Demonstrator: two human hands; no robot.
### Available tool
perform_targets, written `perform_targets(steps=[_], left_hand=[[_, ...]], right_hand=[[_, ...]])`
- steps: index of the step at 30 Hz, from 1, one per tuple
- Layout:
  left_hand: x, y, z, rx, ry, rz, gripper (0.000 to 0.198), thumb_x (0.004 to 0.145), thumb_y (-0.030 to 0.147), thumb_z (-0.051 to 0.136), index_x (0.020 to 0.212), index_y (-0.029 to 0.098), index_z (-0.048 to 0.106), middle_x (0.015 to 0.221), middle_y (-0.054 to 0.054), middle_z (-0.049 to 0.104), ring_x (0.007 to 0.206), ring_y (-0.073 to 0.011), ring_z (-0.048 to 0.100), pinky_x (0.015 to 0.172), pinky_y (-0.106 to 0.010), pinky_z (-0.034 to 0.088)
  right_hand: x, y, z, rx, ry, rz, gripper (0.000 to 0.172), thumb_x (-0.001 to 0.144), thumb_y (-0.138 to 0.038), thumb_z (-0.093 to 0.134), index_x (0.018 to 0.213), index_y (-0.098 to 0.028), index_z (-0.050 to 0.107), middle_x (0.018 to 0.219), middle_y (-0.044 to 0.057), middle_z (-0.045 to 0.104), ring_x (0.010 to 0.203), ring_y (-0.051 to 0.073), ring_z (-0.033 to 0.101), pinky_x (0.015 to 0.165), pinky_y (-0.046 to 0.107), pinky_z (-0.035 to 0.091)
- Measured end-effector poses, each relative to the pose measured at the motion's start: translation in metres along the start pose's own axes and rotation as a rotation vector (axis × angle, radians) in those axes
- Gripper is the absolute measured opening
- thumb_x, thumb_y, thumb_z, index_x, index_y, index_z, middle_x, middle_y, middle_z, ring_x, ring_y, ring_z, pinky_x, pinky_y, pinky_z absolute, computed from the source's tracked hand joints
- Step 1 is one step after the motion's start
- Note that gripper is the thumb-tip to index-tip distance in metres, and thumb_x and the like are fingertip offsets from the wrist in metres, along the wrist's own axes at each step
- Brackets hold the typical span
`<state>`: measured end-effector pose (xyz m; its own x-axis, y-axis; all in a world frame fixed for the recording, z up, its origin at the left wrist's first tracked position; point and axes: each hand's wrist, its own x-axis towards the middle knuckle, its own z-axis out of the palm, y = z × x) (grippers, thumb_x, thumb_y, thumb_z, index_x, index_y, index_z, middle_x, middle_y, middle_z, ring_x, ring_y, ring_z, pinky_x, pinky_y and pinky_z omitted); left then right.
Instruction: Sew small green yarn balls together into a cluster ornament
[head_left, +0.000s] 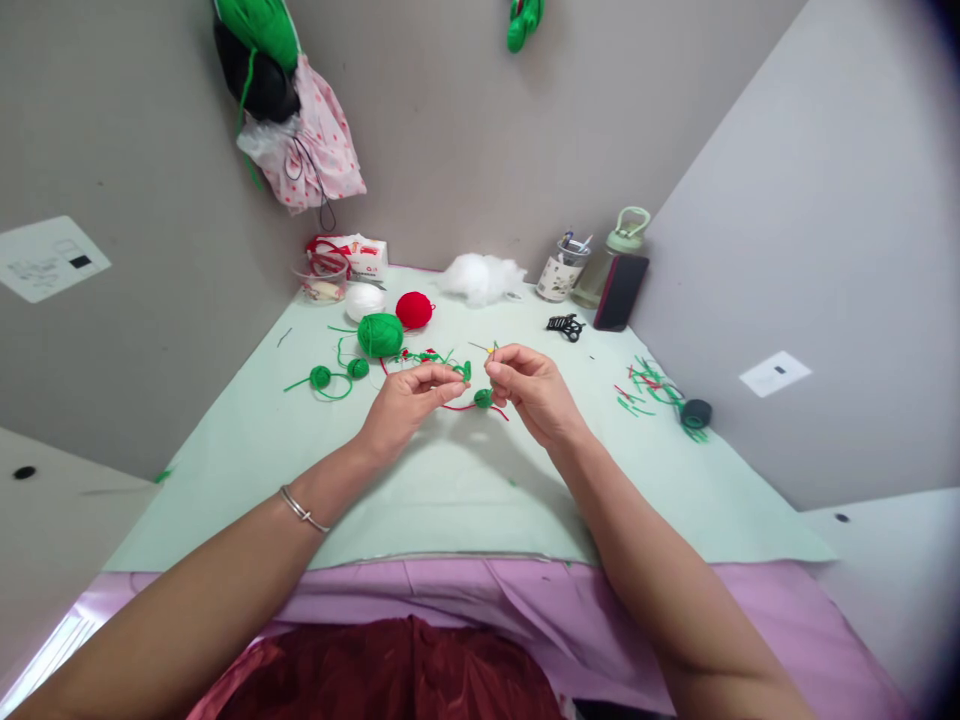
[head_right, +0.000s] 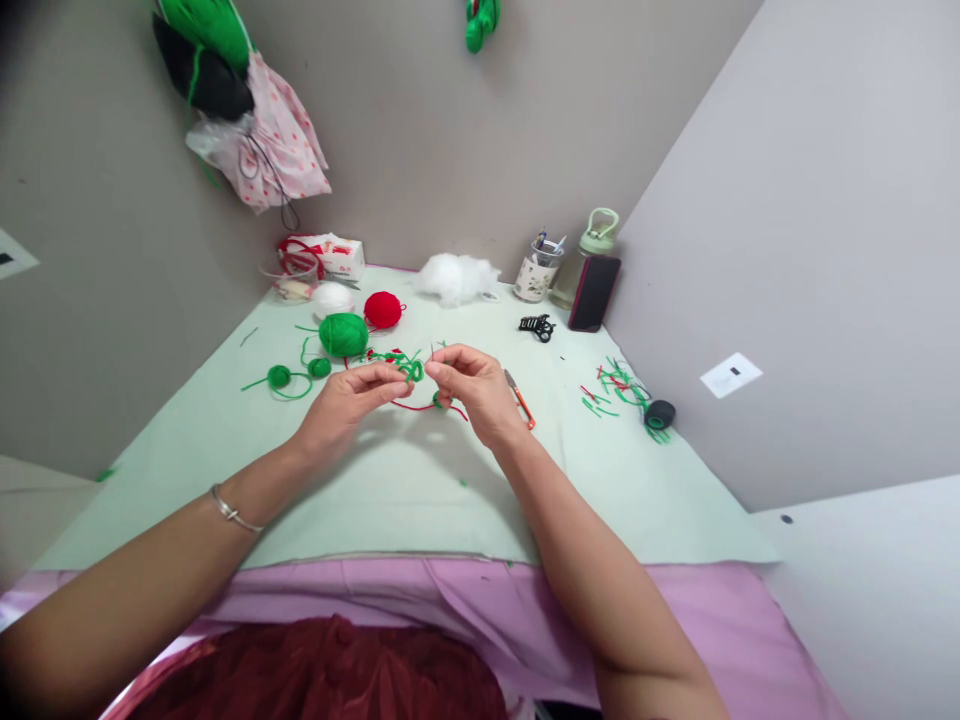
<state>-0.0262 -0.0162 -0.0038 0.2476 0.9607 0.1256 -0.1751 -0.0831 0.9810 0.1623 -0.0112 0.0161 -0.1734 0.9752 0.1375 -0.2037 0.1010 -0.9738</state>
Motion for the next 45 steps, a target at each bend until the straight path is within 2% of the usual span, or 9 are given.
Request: perform_targets(steps=[6,9,14,19,26,35,45], left_hand=[[0.001,0.000,-0.001,0.041,0.022,0.025,0.023,0.071,0.039,0.081,0.079,0.019,0.074,0.093,-0.004,0.071,0.095,-0.0209,0.062,0.090,-0.035,0.046],[0.001,0.000,-0.002,0.045,0.022,0.029,0.025,0.070,0.040,0.082,0.079,0.019,0.074,0.091,-0.004,0.071,0.093,-0.0204,0.062,0.089,-0.035,0.047],[0.002,-0.001,-0.002,0.049,0.029,0.032,0.028,0.067,0.041,0.084,0.078,0.018,0.073,0.088,-0.003,0.070,0.089,-0.0198,0.062,0.086,-0.034,0.048],[0.003,-0.005,-0.003,0.022,0.029,0.035,0.026,0.067,0.039,0.084,0.078,0.018,0.072,0.090,-0.003,0.069,0.090,-0.0192,0.062,0.086,-0.033,0.049],[0.004,-0.005,-0.003,0.031,0.042,0.038,0.024,0.067,0.037,0.083,0.076,0.018,0.072,0.086,-0.002,0.069,0.086,-0.0177,0.061,0.083,-0.033,0.049],[0.004,-0.007,-0.004,0.016,0.056,0.028,0.027,0.065,0.038,0.085,0.077,0.018,0.071,0.088,-0.004,0.069,0.088,-0.0192,0.062,0.083,-0.033,0.050],[0.003,-0.005,-0.004,0.027,0.053,0.028,0.024,0.067,0.037,0.084,0.077,0.019,0.071,0.088,-0.003,0.069,0.086,-0.0177,0.062,0.082,-0.032,0.049]], right_hand=[[-0.004,0.000,0.003,-0.039,-0.044,-0.008,0.022,0.078,-0.038,0.080,0.085,-0.020,0.071,0.076,0.001,0.070,0.062,0.012,0.065,0.054,0.023,0.051],[-0.006,0.000,0.005,-0.051,-0.058,-0.037,0.020,0.081,-0.037,0.078,0.088,-0.020,0.070,0.081,0.003,0.074,0.064,0.014,0.068,0.056,0.025,0.053],[-0.006,0.000,0.008,-0.127,-0.021,-0.131,0.017,0.079,-0.033,0.079,0.083,-0.018,0.072,0.066,0.001,0.069,0.058,0.011,0.062,0.054,0.024,0.050],[-0.006,0.001,0.009,-0.160,-0.012,-0.149,0.016,0.078,-0.031,0.079,0.082,-0.018,0.073,0.061,-0.001,0.066,0.052,0.010,0.055,0.052,0.024,0.046],[-0.006,-0.002,0.013,-0.184,0.023,-0.159,0.021,0.074,-0.036,0.082,0.078,-0.017,0.073,0.062,-0.001,0.065,0.053,0.011,0.057,0.049,0.025,0.046],[-0.008,-0.003,0.013,-0.226,0.024,-0.159,0.020,0.076,-0.036,0.080,0.079,-0.018,0.072,0.058,-0.002,0.064,0.050,0.011,0.055,0.050,0.026,0.046],[-0.007,-0.003,0.014,-0.217,0.036,-0.182,0.018,0.075,-0.034,0.081,0.078,-0.018,0.073,0.064,-0.001,0.065,0.052,0.010,0.057,0.049,0.025,0.047]])
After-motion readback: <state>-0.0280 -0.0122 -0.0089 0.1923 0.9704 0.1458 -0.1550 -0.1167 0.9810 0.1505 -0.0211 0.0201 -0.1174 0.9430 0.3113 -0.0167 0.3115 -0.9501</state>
